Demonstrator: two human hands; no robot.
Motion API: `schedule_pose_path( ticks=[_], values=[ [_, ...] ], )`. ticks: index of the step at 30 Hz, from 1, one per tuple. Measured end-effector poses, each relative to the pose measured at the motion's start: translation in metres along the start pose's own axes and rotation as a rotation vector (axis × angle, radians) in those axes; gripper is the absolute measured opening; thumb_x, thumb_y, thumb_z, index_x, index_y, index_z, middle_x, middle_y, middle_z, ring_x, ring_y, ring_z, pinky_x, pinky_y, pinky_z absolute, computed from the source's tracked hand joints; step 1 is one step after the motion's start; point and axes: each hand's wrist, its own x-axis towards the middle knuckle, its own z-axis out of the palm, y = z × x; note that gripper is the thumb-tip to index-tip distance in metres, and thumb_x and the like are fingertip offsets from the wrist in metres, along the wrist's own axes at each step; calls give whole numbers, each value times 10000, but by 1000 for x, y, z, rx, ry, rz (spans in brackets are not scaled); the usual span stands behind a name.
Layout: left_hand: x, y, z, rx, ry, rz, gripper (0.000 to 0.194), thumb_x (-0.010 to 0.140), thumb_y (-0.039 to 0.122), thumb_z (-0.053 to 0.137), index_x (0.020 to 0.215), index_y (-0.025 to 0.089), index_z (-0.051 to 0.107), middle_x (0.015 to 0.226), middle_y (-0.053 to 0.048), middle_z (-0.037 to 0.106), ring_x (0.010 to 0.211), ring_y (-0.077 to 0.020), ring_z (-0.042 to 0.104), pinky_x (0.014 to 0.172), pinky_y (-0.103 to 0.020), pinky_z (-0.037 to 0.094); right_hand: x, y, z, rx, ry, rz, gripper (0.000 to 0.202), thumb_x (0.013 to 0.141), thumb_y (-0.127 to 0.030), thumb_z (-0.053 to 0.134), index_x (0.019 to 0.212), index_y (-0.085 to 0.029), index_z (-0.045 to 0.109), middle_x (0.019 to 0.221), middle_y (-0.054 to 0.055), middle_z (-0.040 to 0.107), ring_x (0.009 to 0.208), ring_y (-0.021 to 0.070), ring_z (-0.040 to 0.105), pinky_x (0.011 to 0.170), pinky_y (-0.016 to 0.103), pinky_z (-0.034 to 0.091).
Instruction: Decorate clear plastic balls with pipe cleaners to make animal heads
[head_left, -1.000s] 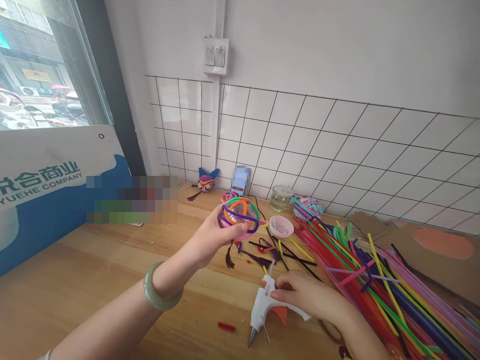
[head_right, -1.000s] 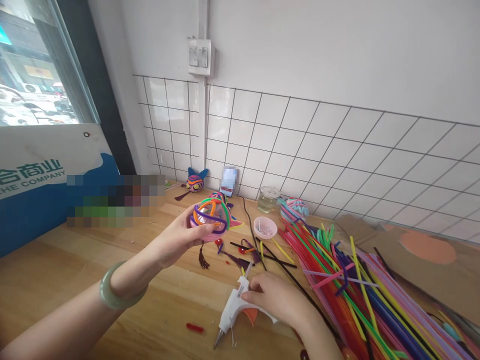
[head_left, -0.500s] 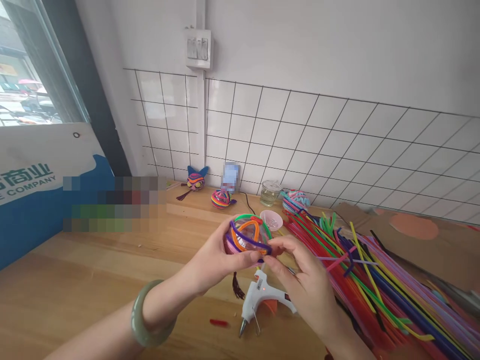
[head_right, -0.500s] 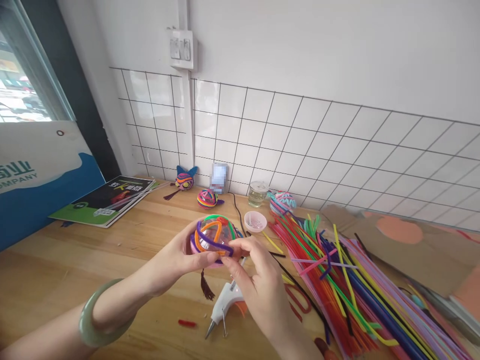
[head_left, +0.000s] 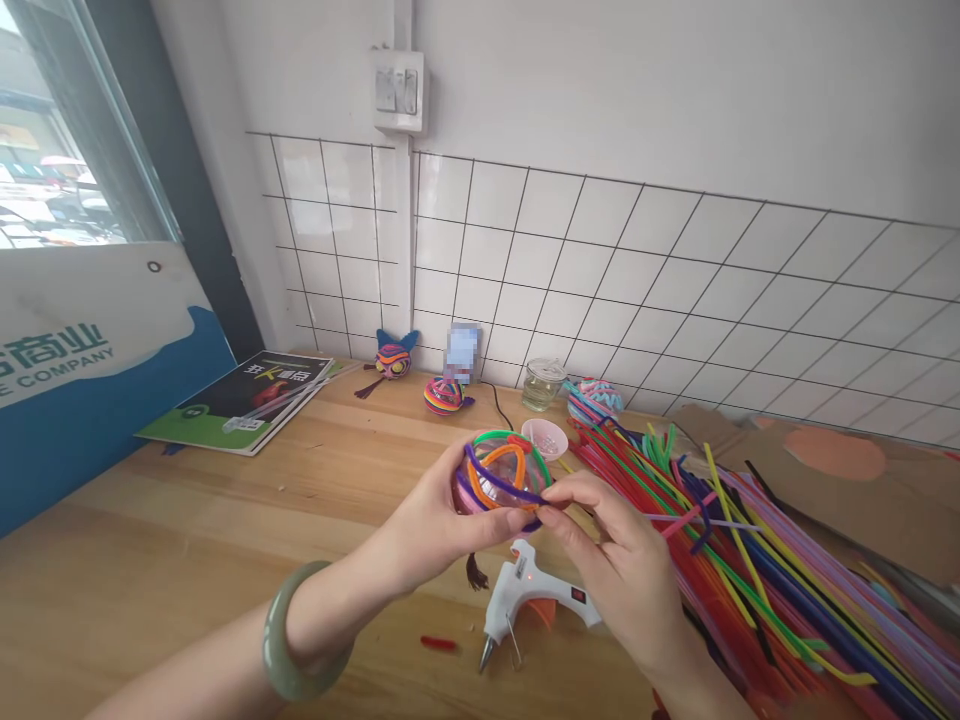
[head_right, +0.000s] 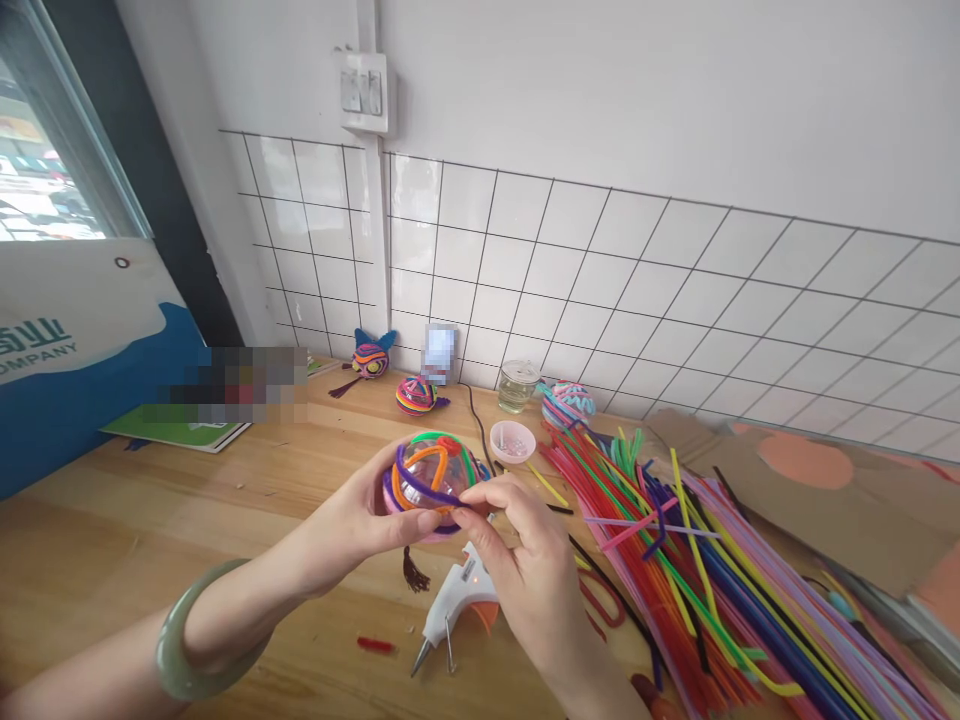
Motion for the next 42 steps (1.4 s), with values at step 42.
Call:
schedule_pose_path(
  ticks=[42],
  values=[
    [1,-12,-4,23,-88,82,776,678,224,831,1306,222,376,1279,-123,578,1140,-250,587,974,-380,480,7,21,-4,385,-202,485,256,743,-442,753,762,-201,669,743,8,654,707,157,629,654,252,532]
  ],
)
